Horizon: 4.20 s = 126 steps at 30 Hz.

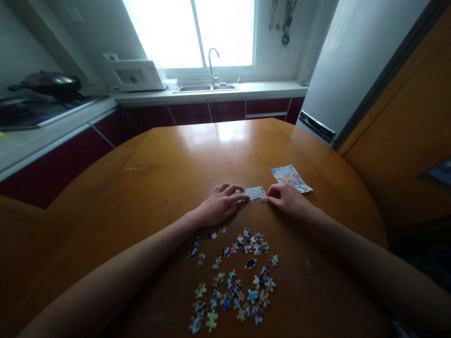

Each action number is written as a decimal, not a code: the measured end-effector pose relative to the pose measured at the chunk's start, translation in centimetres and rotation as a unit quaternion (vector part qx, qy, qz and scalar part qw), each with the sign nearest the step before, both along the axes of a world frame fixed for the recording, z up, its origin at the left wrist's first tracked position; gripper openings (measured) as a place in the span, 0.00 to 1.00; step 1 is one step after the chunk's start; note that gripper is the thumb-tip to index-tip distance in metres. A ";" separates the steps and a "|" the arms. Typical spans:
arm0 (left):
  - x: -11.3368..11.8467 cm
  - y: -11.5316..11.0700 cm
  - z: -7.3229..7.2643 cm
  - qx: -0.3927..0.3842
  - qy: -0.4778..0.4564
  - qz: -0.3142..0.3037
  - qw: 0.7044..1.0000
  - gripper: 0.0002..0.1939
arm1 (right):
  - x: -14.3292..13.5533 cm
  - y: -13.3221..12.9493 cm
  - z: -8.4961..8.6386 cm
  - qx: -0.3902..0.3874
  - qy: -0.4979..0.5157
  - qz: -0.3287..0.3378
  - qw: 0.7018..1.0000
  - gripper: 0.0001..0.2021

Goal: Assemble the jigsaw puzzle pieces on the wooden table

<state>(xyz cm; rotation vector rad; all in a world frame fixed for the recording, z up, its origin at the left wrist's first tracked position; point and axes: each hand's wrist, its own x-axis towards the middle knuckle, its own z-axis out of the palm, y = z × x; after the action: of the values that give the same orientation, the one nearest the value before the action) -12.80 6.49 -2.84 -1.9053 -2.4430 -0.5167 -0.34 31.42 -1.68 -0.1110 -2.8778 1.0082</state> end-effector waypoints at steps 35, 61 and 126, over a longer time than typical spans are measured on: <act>0.0 0.0 -0.1 0.002 0.011 0.003 1.000 0.19 | 1.0 -1.2 0.6 0.075 -0.007 0.022 0.997 0.16; 0.1 -0.1 0.1 0.006 0.003 0.000 1.000 0.19 | 1.2 -0.9 0.9 0.105 -0.010 0.022 0.994 0.14; 0.1 0.0 0.0 -0.001 0.006 0.005 1.000 0.20 | 1.8 -2.5 1.6 0.199 -0.019 0.011 0.980 0.13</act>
<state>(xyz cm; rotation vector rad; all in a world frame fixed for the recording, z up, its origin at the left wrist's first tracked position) -12.70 6.47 -2.79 -1.8904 -2.4447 -0.5027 1.48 28.87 -0.08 -0.0700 -3.0514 0.4189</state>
